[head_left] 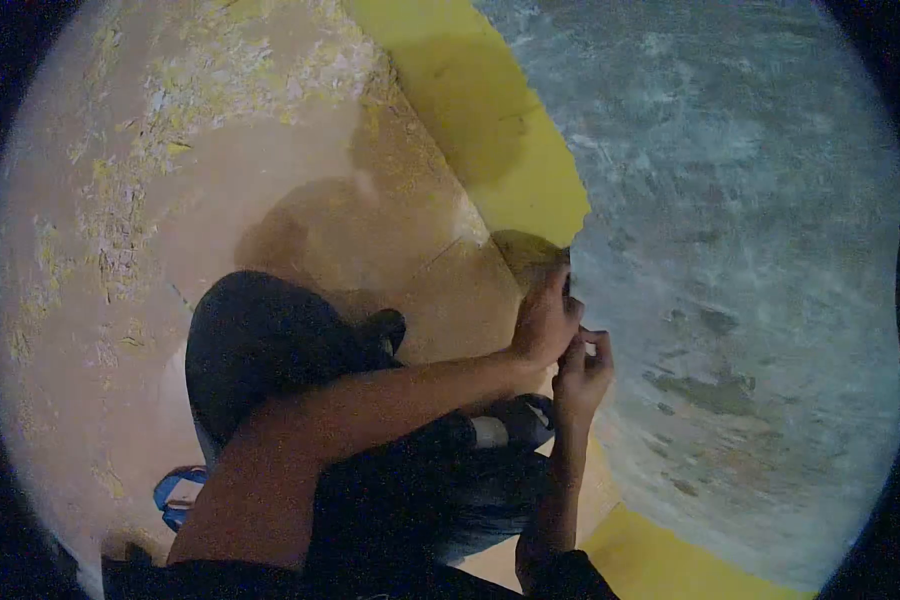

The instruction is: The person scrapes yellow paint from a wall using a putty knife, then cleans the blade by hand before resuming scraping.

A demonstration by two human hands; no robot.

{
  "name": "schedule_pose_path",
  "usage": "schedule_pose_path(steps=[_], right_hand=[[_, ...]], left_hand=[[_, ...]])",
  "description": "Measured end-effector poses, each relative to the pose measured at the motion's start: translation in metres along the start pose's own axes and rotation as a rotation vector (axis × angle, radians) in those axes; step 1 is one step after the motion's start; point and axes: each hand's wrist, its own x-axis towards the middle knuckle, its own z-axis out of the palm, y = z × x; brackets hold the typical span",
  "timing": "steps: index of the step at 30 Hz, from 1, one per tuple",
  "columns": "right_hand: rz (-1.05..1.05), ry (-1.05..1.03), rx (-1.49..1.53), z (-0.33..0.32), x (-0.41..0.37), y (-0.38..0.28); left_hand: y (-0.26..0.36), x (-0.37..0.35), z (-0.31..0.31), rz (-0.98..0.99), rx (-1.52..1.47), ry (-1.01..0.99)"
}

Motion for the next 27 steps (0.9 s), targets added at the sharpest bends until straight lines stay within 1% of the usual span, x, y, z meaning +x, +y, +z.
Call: schedule_pose_path(steps=[2,3,4,5,6,7,8,9,10,11,12,13,15,16,18,19,20,21,22,23,24,25,26,27], right_hand=[[0.008,0.012,-0.001,0.008,-0.005,-0.001],[-0.071,0.015,0.009,0.004,-0.006,0.015],[-0.070,0.023,0.013,-0.001,-0.008,0.013],[-0.018,0.030,0.054,-0.004,-0.007,0.007],[0.031,0.030,0.092,-0.004,-0.005,0.000],[0.001,0.026,0.027,0.001,-0.001,-0.007],[0.014,0.024,0.020,0.002,-0.002,-0.005],[0.014,-0.006,0.057,0.001,-0.004,-0.001],[0.006,-0.033,0.100,0.002,-0.005,-0.002],[0.061,-0.005,0.110,-0.003,-0.011,-0.009],[0.053,-0.002,0.118,-0.006,-0.010,-0.009],[0.077,0.015,0.133,-0.008,-0.005,-0.008],[0.115,0.021,0.137,-0.007,-0.003,-0.005],[0.120,-0.007,0.140,-0.002,-0.004,-0.004],[0.114,-0.029,0.153,-0.004,-0.005,0.002],[0.076,-0.009,0.120,-0.012,-0.009,0.008],[0.031,0.004,0.092,-0.014,-0.006,0.010],[0.085,-0.017,0.137,-0.013,0.000,0.004],[0.092,-0.020,0.132,-0.009,0.000,0.002],[0.099,-0.017,0.136,-0.004,0.001,0.001],[0.095,-0.016,0.143,0.001,0.002,-0.001],[0.164,-0.016,0.201,0.001,-0.004,-0.006],[0.166,-0.003,0.205,-0.005,-0.006,0.000],[0.060,0.043,0.204,-0.008,-0.005,0.011]], left_hand=[[0.008,0.007,-0.016,-0.289,-0.091,-0.270],[0.007,0.000,-0.010,-0.293,-0.092,-0.279],[0.005,-0.008,-0.002,-0.143,-0.056,-0.172],[0.001,-0.007,0.002,0.015,-0.016,-0.060],[0.002,0.000,0.002,0.026,-0.010,-0.054],[0.001,0.005,0.000,-0.075,-0.014,-0.071],[0.001,0.001,0.001,-0.194,-0.023,-0.100],[-0.008,0.001,0.000,-0.161,-0.101,-0.139],[-0.009,-0.007,0.004,-0.166,-0.104,-0.143],[-0.009,-0.013,0.008,-0.067,-0.050,-0.126],[-0.007,-0.011,0.008,0.038,0.009,-0.102],[-0.007,-0.003,0.008,0.053,0.013,-0.093],[-0.003,0.002,0.006,0.005,-0.009,0.013],[0.001,-0.003,0.003,-0.010,-0.014,0.010],[0.008,0.001,-0.009,-0.164,-0.146,-0.199],[0.004,-0.005,-0.005,-0.063,-0.004,-0.197],[-0.001,-0.001,0.001,-0.047,0.003,-0.192],[0.002,0.006,0.002,-0.045,0.003,-0.103],[0.004,0.003,0.003,-0.063,-0.001,-0.026],[-0.003,0.006,-0.002,-0.214,0.082,-0.151],[-0.004,0.003,-0.004,-0.220,0.074,-0.153],[-0.004,-0.001,-0.005,-0.179,0.060,-0.183],[-0.002,0.000,-0.005,-0.130,0.051,-0.215],[-0.002,0.001,-0.001,-0.115,0.058,-0.216]])
